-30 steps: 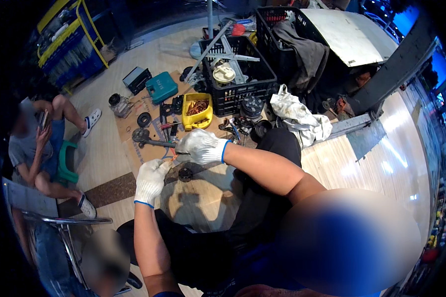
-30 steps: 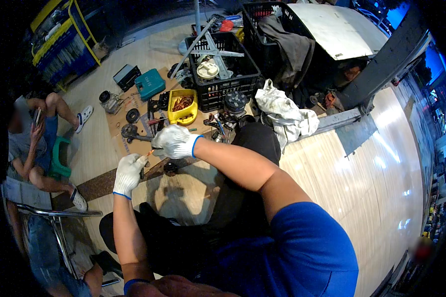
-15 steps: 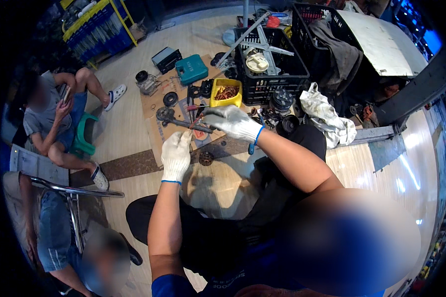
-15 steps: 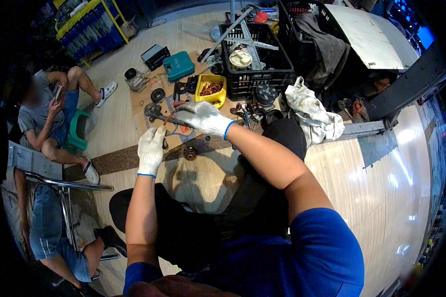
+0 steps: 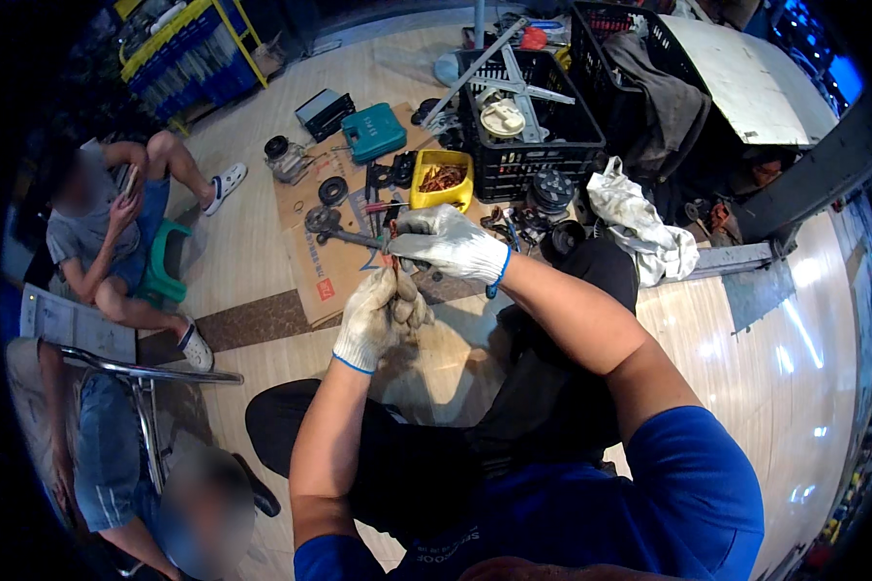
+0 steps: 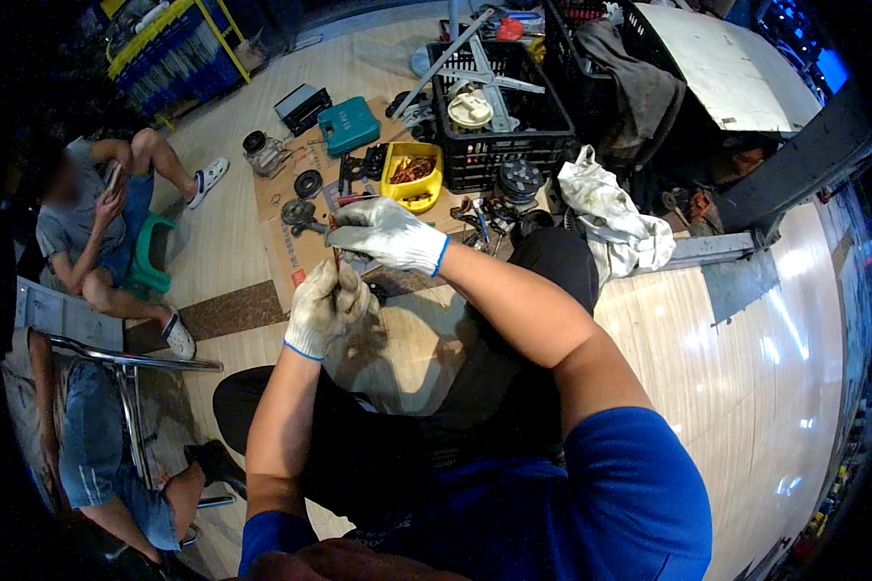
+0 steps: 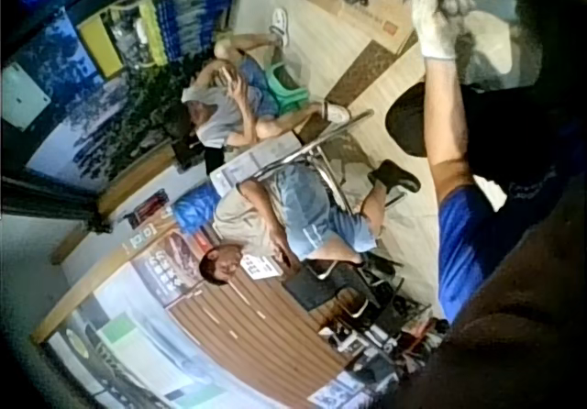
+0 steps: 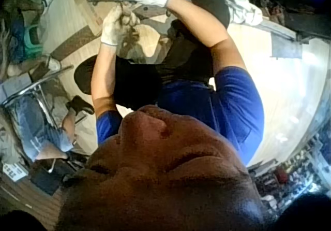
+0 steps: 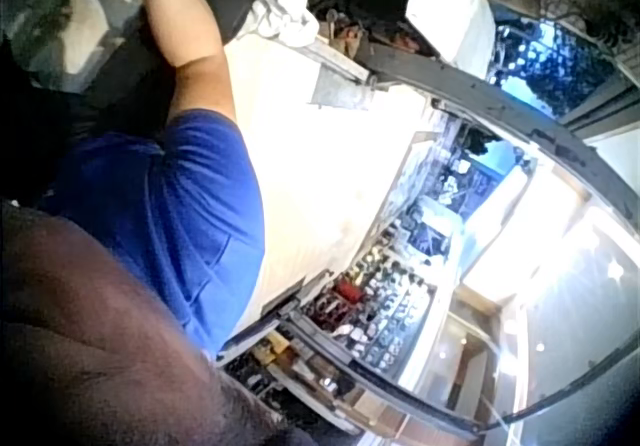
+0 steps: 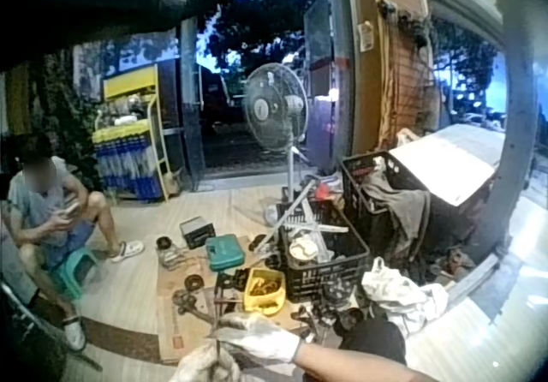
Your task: The person, wearing gloves, disassembles a mechanical component using pliers to remove internal clips and wires.
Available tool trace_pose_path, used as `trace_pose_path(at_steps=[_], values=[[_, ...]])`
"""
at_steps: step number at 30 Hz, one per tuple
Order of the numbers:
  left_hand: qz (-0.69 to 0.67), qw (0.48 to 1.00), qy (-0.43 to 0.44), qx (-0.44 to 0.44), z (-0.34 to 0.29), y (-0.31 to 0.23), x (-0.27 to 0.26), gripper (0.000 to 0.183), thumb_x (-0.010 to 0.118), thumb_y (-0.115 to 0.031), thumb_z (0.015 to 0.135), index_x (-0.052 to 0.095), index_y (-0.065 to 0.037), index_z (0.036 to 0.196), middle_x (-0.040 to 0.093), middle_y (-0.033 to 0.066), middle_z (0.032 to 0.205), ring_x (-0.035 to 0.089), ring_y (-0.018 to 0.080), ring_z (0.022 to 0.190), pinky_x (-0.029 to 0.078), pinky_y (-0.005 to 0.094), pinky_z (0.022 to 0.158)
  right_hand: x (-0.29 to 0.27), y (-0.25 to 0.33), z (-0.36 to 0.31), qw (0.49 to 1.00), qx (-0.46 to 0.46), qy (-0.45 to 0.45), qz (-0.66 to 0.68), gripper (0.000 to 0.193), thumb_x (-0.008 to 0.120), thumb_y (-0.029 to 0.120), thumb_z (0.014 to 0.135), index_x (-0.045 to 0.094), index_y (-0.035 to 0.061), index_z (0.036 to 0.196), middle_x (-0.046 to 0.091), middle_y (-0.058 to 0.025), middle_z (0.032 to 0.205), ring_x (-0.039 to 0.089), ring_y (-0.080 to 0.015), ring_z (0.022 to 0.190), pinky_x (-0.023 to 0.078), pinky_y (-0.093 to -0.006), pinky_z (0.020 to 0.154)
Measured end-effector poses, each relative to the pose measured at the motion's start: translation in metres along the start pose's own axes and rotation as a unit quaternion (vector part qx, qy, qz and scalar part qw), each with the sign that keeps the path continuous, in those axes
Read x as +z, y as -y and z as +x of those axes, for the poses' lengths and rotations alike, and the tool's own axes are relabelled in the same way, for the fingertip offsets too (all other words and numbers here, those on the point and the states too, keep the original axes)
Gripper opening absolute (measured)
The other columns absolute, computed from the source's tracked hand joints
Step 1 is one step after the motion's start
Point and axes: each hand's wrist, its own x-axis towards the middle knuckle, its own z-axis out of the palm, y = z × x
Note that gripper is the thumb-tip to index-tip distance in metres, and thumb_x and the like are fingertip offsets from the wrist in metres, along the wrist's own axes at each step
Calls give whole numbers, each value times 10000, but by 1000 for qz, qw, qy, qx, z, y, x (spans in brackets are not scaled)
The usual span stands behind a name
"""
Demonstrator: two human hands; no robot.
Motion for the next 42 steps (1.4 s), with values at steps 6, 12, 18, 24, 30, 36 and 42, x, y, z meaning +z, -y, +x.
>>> trace_pose_path(at_steps=[6, 12, 18, 24, 30, 36, 42], values=[[619, 734, -232, 156, 3, -14, 34, 388, 596, -294, 944, 663, 53, 1105, 709, 199, 936, 678, 280, 817, 513, 345, 768, 2, -24, -5, 969, -138, -117, -168, 162, 637, 165, 873, 694, 104, 1011, 675, -142, 1035, 642, -313, 892, 500, -387, 732], [607, 739, -222, 191, -2, -15, 31, 332, 598, -290, 948, 658, 33, 998, 650, 168, 781, 636, 267, 709, 501, 370, 695, 1, -1, -3, 990, 89, -59, 90, 262, 683, 222, 879, 678, 35, 1063, 671, -79, 866, 638, -181, 792, 490, -308, 695], [189, 979, -47, 53, 0, -4, -7, 241, 528, -192, 1013, 627, 16, 944, 640, 102, 755, 616, 207, 660, 490, 330, 654, -11, 0, -2, 981, 99, 8, 165, 402, 692, 326, 900, 672, -29, 1086, 668, -47, 824, 593, -93, 744, 472, -261, 680], [199, 975, -79, 51, 1, -4, 6, 279, 522, -253, 1025, 604, 2, 946, 597, 64, 723, 580, 170, 666, 495, 320, 684, -7, 15, -4, 991, 90, 1, 101, 317, 669, 264, 927, 679, -23, 1062, 666, -47, 838, 567, -78, 730, 468, -248, 663], [518, 825, -185, 128, 1, -12, 31, 335, 568, -295, 997, 651, 28, 968, 672, 59, 808, 602, 148, 699, 479, 295, 679, -1, 1, -5, 994, 7, -104, 18, 357, 660, 289, 927, 677, -46, 1049, 676, -63, 850, 611, -101, 757, 490, -262, 692], [353, 925, -111, 85, -4, -8, 3, 307, 545, -269, 1008, 637, 14, 934, 658, 51, 776, 598, 142, 682, 474, 286, 659, -5, 14, -6, 986, 84, -29, 142, 304, 659, 276, 919, 683, -19, 989, 660, -57, 779, 601, -109, 727, 474, -252, 688], [99, 993, 48, 30, -6, -4, 10, 248, 528, -218, 1024, 617, 4, 960, 639, 57, 822, 580, 106, 706, 477, 265, 673, -8, 8, -5, 997, -70, -11, -42, 231, 635, 249, 937, 700, 38, 1006, 674, -85, 855, 627, -135, 754, 492, -271, 686]])
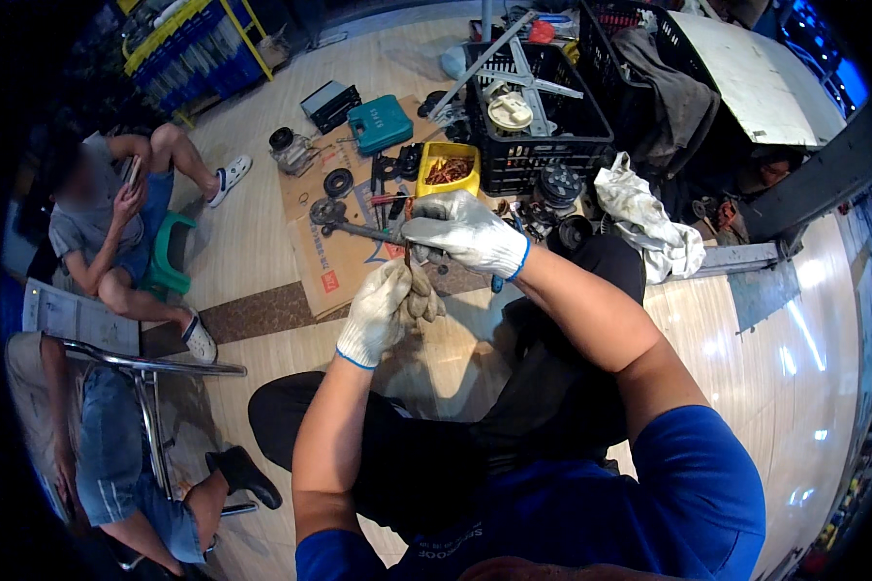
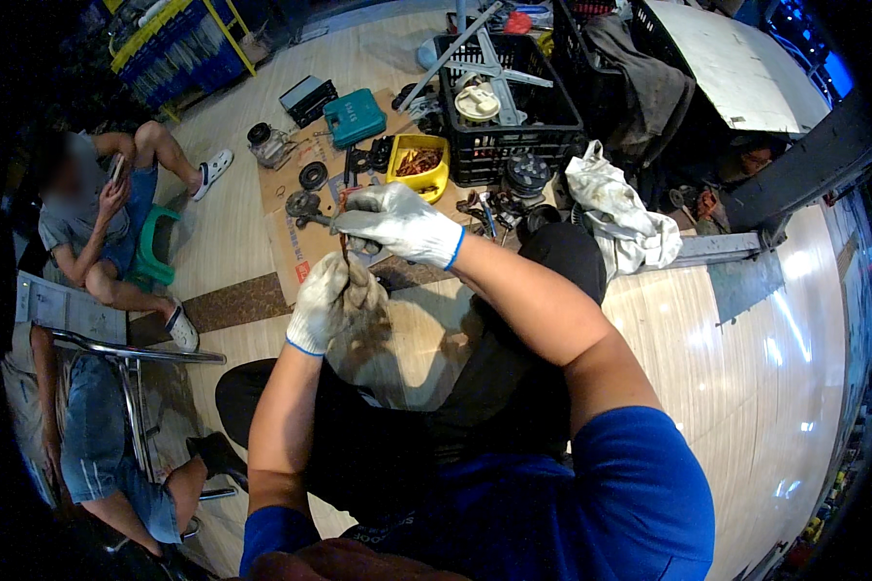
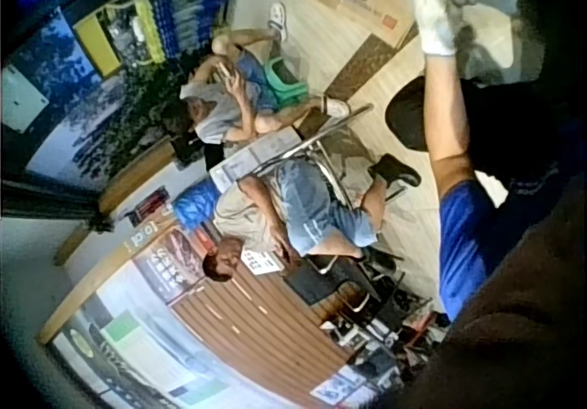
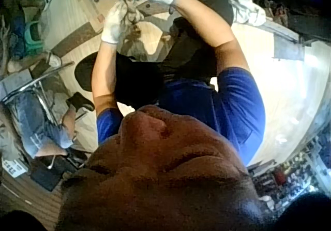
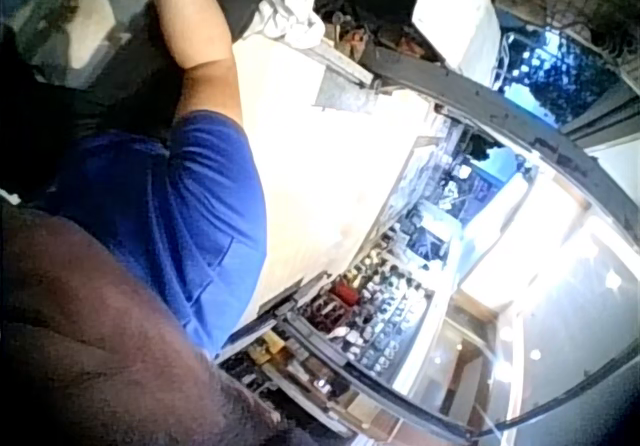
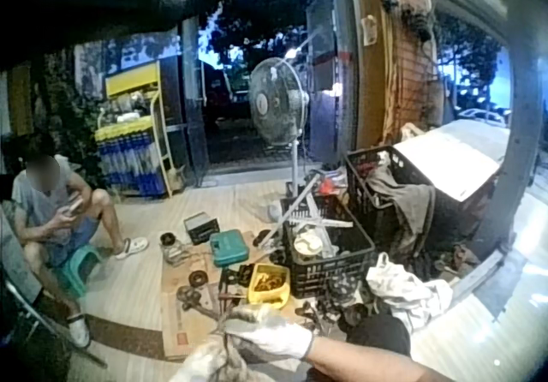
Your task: The person, wearing gloves, disassembles a mechanical component using pliers to remove internal clips and wires.
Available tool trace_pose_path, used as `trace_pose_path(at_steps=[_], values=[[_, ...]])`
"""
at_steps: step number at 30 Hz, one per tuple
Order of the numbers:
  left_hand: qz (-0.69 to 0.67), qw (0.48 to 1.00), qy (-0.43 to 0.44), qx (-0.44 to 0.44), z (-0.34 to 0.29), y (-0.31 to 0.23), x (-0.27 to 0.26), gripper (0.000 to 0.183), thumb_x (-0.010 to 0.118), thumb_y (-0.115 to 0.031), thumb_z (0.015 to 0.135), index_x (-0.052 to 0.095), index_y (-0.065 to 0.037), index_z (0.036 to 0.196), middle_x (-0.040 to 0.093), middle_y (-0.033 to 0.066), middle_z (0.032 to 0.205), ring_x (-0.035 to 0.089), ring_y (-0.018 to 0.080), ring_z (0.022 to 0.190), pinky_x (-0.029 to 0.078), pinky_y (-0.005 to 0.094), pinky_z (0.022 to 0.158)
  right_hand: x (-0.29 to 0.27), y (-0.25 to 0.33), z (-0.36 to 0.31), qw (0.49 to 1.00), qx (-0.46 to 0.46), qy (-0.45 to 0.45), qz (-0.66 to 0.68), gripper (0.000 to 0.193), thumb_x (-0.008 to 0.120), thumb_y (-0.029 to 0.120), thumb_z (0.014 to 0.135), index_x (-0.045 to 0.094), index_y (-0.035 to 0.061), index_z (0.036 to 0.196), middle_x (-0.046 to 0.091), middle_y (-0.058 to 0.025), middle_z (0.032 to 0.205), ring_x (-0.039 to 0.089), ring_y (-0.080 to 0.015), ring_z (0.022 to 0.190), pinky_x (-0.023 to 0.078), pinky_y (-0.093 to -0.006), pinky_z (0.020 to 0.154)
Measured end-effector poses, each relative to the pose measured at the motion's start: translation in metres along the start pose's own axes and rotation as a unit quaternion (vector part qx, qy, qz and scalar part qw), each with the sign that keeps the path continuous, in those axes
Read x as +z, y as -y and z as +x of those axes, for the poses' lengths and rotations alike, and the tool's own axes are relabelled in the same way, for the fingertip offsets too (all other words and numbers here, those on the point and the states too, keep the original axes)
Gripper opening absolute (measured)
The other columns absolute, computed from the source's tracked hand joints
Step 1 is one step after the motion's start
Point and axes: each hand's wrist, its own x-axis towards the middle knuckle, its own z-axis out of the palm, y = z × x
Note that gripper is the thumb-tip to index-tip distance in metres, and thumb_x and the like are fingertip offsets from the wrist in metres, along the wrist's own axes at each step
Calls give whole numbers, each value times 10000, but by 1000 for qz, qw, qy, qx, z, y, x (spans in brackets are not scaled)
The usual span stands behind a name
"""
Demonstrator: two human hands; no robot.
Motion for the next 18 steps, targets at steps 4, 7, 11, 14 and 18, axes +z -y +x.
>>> trace_pose_path(at_steps=[4, 7, 11, 14, 18], values=[[157, 965, -209, 9, 15, 10, 3, 251, 493, -214, 1044, 570, -20, 905, 590, 81, 738, 616, 217, 697, 523, 343, 731, 4, -4, -5, 996, -6, -69, -58, 290, 635, 259, 917, 675, -27, 951, 642, -122, 796, 599, -132, 732, 478, -320, 677], [251, 945, -208, 40, 16, 13, -4, 229, 499, -203, 1042, 561, -30, 905, 590, 76, 746, 620, 236, 702, 529, 348, 732, 6, -9, -4, 974, -96, -107, -175, 290, 653, 253, 916, 681, -30, 969, 648, -95, 782, 598, -118, 704, 476, -294, 646], [98, 974, -203, 22, 11, 10, 4, 260, 471, -238, 1050, 551, -50, 890, 558, 67, 695, 591, 236, 667, 520, 382, 714, 6, -1, -4, 977, 144, -85, 129, 272, 660, 257, 914, 677, 5, 1016, 668, -94, 857, 629, -133, 758, 507, -295, 665], [-79, 996, -44, 12, 3, 3, 10, 345, 372, -295, 1061, 511, -80, 830, 432, 57, 579, 492, 243, 584, 481, 459, 677, -2, 1, -3, 980, 140, -7, 143, 295, 654, 267, 919, 664, -17, 1000, 661, -95, 854, 619, -145, 783, 496, -301, 697], [-79, 996, -36, 11, 2, -2, 12, 307, 411, -263, 1056, 546, -52, 877, 518, 74, 643, 543, 246, 621, 498, 426, 705, -1, 8, -3, 985, 130, -11, 110, 295, 657, 268, 917, 663, -14, 1002, 653, -98, 840, 619, -129, 798, 493, -311, 703]])
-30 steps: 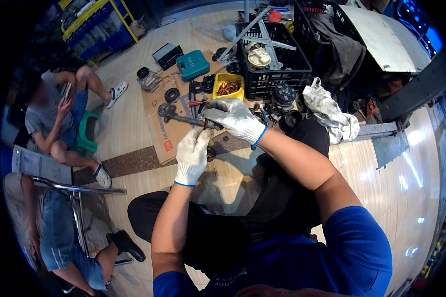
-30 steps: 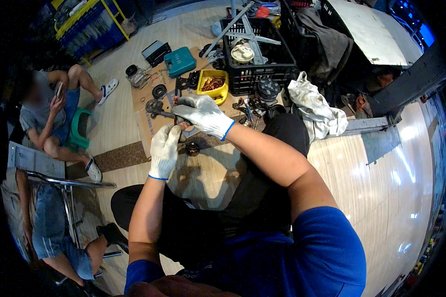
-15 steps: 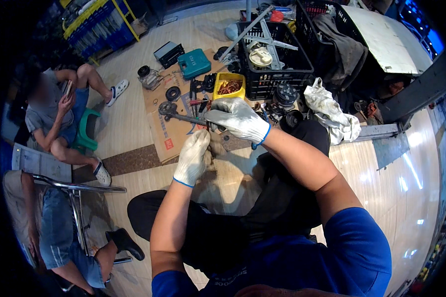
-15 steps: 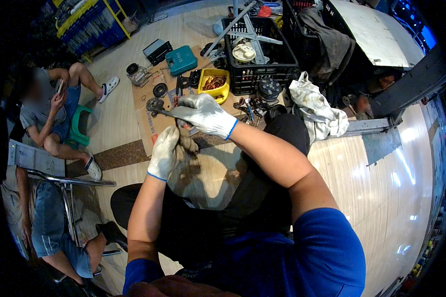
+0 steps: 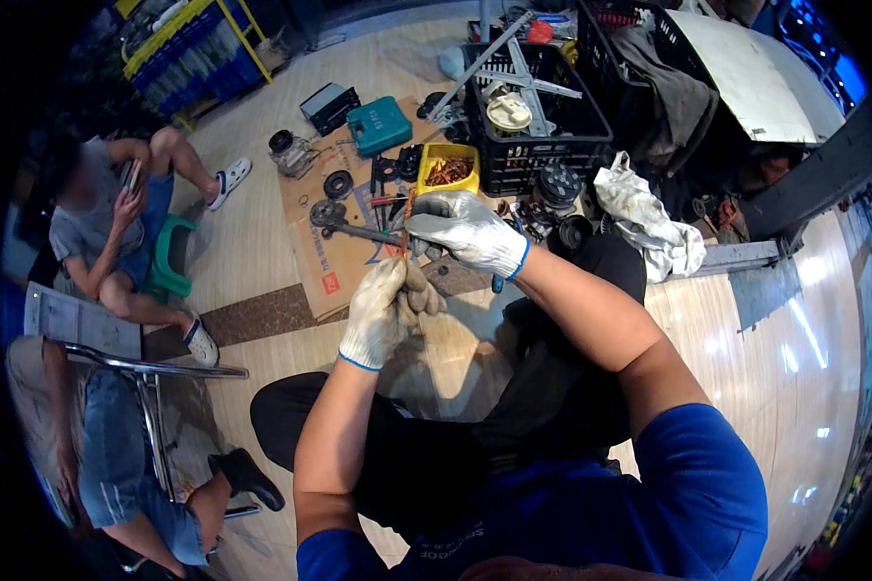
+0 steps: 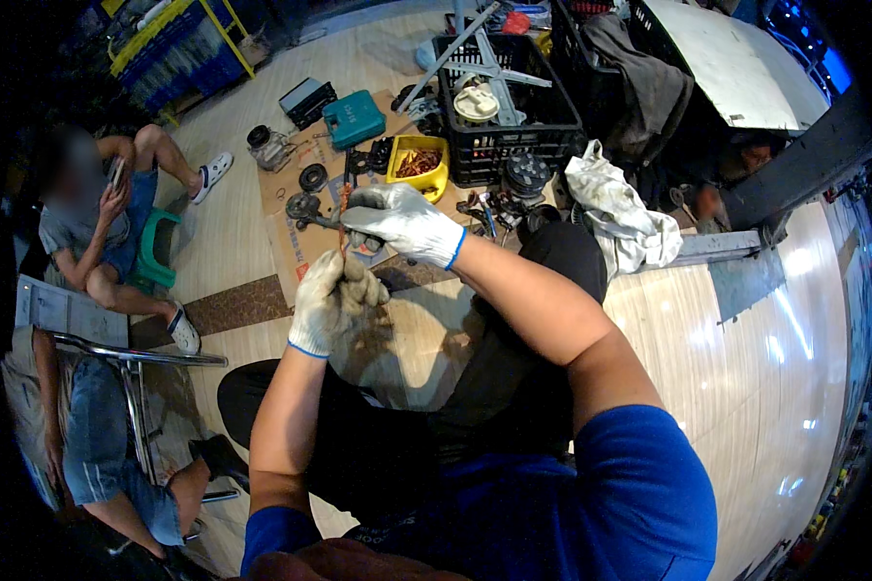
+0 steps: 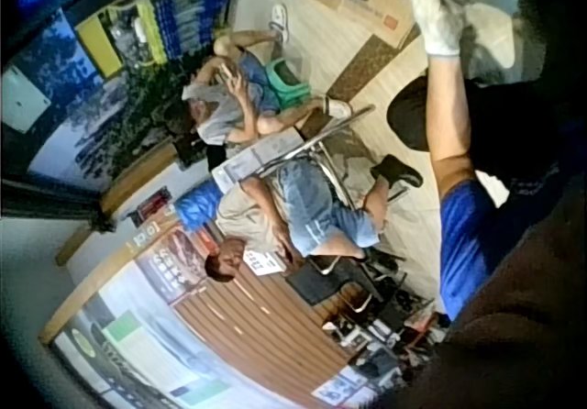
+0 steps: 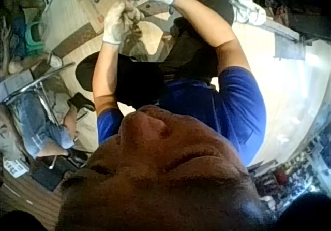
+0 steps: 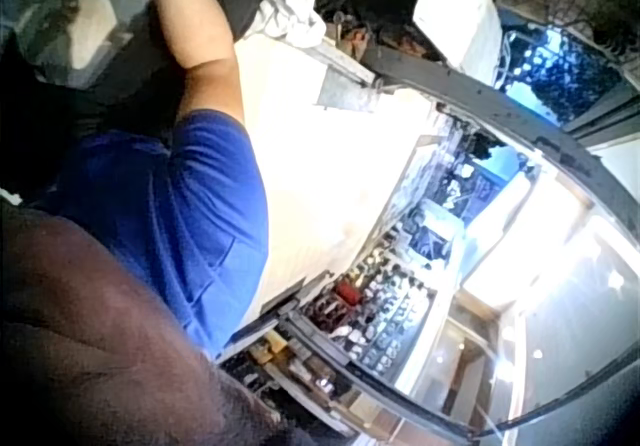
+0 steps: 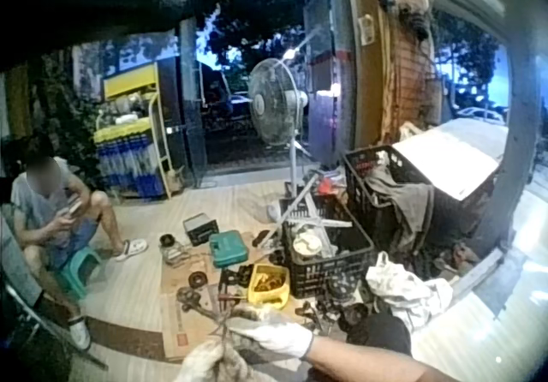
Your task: The person, wearing gloves, disassembles a mechanical component using pliers to remove internal clips and wires.
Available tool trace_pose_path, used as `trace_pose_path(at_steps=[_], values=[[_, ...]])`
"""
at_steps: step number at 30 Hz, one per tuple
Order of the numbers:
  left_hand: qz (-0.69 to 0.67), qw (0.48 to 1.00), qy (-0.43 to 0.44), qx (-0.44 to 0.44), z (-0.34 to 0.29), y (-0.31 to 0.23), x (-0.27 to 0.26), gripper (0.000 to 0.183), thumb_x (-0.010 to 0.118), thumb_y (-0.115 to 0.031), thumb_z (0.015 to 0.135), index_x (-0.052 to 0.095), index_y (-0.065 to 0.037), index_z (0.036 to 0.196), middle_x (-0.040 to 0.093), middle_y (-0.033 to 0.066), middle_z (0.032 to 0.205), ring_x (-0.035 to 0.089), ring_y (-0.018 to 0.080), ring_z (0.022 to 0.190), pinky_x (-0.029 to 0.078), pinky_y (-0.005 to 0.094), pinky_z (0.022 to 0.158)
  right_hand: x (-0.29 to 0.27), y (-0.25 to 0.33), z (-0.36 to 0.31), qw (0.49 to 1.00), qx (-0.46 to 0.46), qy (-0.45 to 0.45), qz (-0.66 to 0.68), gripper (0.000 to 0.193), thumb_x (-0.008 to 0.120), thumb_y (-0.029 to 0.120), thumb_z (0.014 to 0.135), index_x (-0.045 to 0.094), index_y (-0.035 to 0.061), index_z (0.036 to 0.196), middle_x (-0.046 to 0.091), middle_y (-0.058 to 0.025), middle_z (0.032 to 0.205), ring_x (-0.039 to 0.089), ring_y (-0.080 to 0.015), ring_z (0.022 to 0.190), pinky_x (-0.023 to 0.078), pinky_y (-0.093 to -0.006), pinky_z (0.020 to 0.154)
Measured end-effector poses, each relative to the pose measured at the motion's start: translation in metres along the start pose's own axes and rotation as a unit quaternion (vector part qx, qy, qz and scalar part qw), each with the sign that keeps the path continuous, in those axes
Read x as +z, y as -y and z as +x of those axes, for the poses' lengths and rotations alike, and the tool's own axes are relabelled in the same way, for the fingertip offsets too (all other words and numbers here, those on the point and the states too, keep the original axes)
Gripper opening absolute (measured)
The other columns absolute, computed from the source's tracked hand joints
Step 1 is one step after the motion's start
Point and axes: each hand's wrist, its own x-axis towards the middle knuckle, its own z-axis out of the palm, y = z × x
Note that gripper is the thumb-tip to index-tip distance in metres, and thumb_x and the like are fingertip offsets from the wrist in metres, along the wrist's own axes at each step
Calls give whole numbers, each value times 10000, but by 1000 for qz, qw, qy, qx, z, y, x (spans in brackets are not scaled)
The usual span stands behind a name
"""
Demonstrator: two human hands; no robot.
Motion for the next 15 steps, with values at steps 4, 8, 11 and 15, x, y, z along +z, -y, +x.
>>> trace_pose_path(at_steps=[4, 8, 11, 15], values=[[220, 963, -149, 36, 6, 0, -2, 324, 573, -286, 1002, 615, 28, 1069, 652, 79, 855, 619, 180, 748, 508, 320, 743, 3, -13, 2, 988, -104, -77, -88, 346, 656, 277, 913, 673, -45, 1040, 670, -99, 822, 621, -128, 731, 497, -298, 673], [419, 869, -232, 125, 7, 0, 13, 376, 629, -264, 955, 625, 57, 1149, 705, 113, 954, 649, 173, 829, 518, 298, 799, 12, -31, 2, 962, -185, -100, -172, 168, 667, 110, 844, 697, 112, 1010, 658, -142, 968, 638, -336, 860, 522, -392, 720], [502, 810, -270, 136, 4, -5, 19, 311, 627, -220, 946, 662, 70, 1053, 715, 171, 908, 671, 211, 811, 521, 317, 777, 11, -23, 2, 948, -210, -97, -220, 169, 671, 135, 855, 700, 91, 1017, 663, -152, 956, 647, -323, 853, 523, -382, 727], [587, 745, -230, 217, 1, -13, 15, 321, 598, -256, 954, 682, 48, 1012, 683, 192, 807, 660, 231, 733, 505, 338, 692, 8, -6, 3, 997, -25, -47, -53, 231, 660, 205, 902, 684, 11, 1027, 672, -137, 880, 663, -204, 777, 522, -335, 694]])
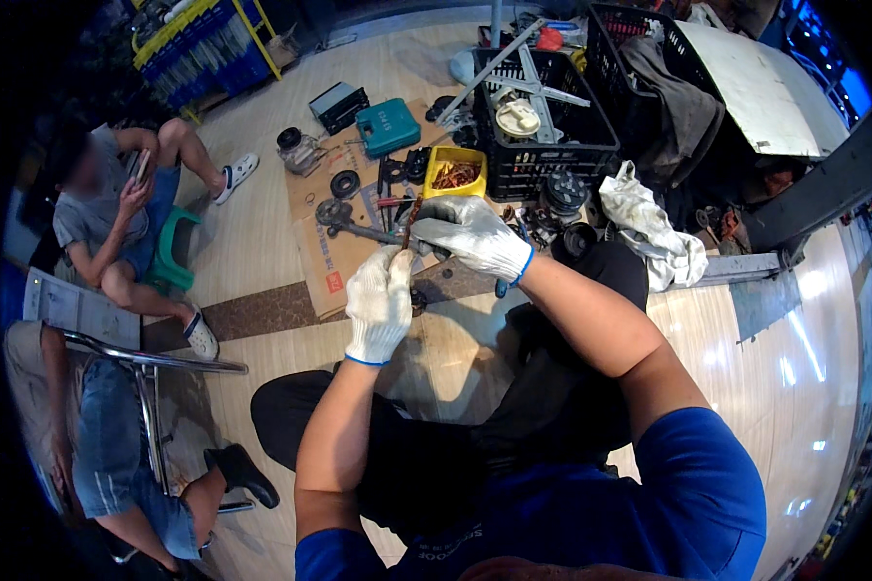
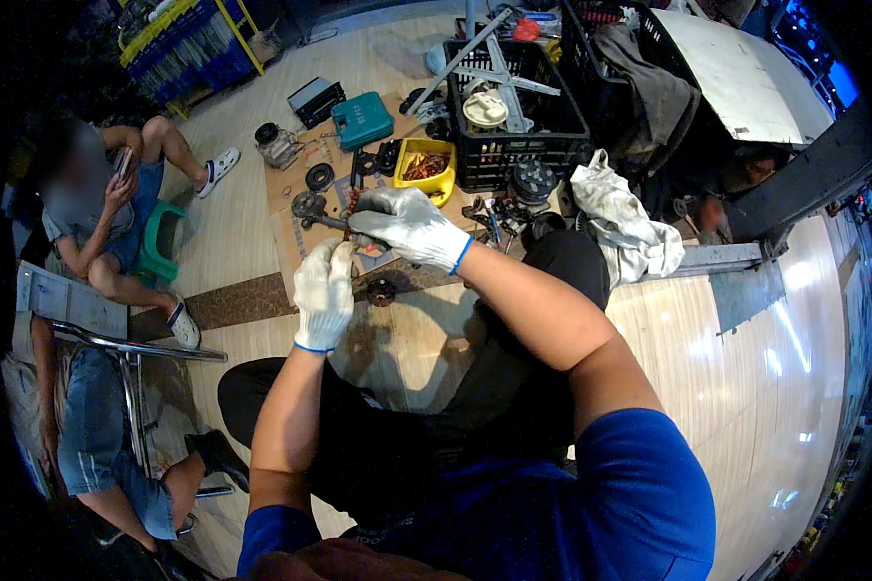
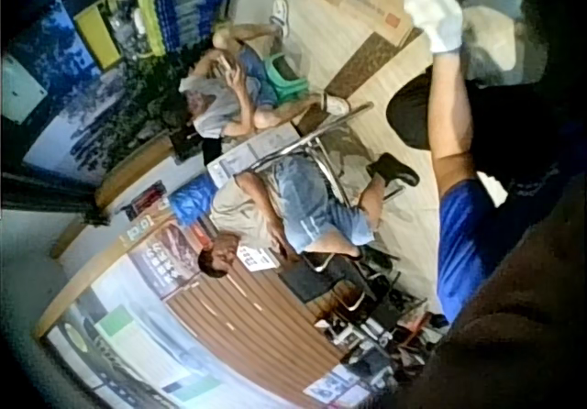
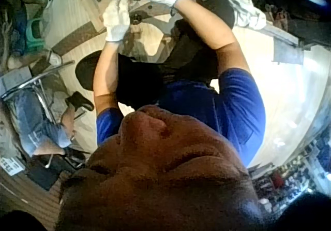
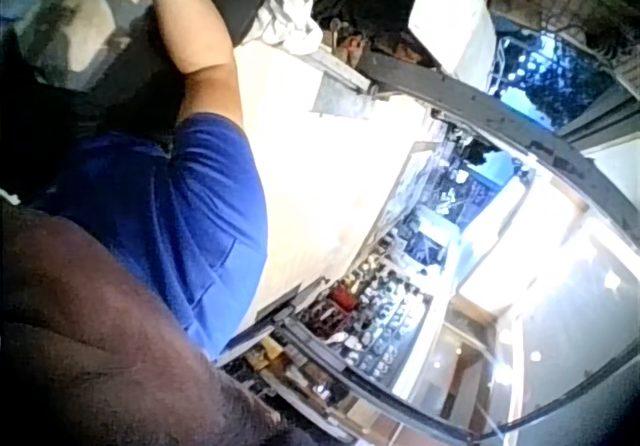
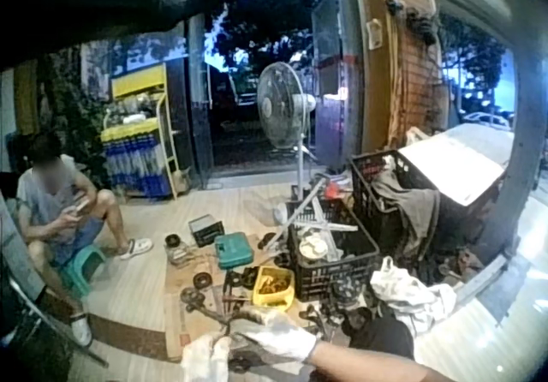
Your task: The person, wearing gloves, disassembles a mechanical component using pliers to remove internal clips and wires.
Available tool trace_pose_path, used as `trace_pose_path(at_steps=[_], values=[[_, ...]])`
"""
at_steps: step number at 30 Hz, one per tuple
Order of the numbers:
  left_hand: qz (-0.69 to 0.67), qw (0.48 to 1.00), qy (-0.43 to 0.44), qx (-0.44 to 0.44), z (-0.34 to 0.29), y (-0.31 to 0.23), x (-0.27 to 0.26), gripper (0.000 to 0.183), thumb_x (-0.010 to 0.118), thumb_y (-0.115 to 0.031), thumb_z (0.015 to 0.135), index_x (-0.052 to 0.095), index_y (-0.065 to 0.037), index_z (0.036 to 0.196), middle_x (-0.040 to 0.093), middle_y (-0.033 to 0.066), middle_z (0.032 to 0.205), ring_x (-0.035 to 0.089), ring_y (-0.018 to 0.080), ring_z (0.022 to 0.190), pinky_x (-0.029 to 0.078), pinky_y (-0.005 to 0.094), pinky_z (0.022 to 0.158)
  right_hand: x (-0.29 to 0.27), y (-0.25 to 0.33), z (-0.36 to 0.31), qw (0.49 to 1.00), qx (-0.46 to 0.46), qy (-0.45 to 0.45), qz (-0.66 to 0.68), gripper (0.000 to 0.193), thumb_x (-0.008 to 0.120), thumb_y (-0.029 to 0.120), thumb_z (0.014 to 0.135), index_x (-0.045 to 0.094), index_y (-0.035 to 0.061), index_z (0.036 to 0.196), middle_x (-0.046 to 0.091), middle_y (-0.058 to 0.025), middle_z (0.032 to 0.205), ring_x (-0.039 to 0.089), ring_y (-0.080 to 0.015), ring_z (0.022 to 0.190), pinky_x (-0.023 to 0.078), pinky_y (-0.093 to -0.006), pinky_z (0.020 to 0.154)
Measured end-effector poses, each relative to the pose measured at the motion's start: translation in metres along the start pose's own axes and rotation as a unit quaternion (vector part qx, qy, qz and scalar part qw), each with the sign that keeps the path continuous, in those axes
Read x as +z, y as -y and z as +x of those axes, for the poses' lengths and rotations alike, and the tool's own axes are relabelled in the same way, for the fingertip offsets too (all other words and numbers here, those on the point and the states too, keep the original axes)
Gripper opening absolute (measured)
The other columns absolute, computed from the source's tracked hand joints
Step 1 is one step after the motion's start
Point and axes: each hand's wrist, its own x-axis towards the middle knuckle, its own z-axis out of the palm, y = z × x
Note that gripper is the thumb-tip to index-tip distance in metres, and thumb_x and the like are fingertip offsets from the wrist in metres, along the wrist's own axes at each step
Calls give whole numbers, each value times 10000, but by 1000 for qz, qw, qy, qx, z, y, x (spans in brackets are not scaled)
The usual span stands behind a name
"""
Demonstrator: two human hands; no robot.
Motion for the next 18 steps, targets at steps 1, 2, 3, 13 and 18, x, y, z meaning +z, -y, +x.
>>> trace_pose_path(at_steps=[1, 2, 3, 13, 18], values=[[47, 999, 1, 24, 2, 0, -2, 320, 586, -257, 957, 682, 42, 1021, 674, 207, 803, 657, 254, 720, 502, 350, 682, -2, 2, -1, 998, 39, 18, 47, 276, 654, 232, 917, 676, -18, 1031, 672, -129, 854, 662, -156, 760, 521, -315, 680], [47, 999, 1, 24, 3, 0, -4, 320, 586, -257, 957, 682, 42, 1021, 674, 207, 803, 657, 254, 720, 502, 350, 682, -3, 5, -1, 998, 39, 18, 47, 276, 654, 232, 917, 676, -18, 1031, 672, -129, 854, 662, -156, 760, 521, -315, 680], [47, 999, 17, 17, 3, -1, -6, 316, 582, -258, 958, 678, 39, 999, 662, 197, 781, 647, 251, 703, 498, 358, 674, -5, 7, 0, 997, 48, 39, 55, 291, 650, 241, 925, 671, -30, 1028, 667, -117, 842, 651, -128, 743, 517, -300, 667], [-515, 801, 214, -219, 2, 32, -6, 298, 517, -263, 1020, 605, 7, 927, 581, 73, 665, 592, 237, 605, 518, 402, 668, -11, 4, 1, 998, -30, 59, -18, 276, 655, 244, 924, 684, -11, 1024, 669, -106, 848, 636, -126, 716, 499, -293, 651], [-595, 739, 236, -210, -8, 26, 0, 262, 510, -237, 1025, 557, -17, 890, 549, 93, 659, 571, 258, 583, 523, 446, 680, -6, -8, 4, 994, 21, 105, -3, 210, 680, 184, 887, 698, 52, 1050, 673, -89, 896, 641, -147, 862, 505, -325, 774]])
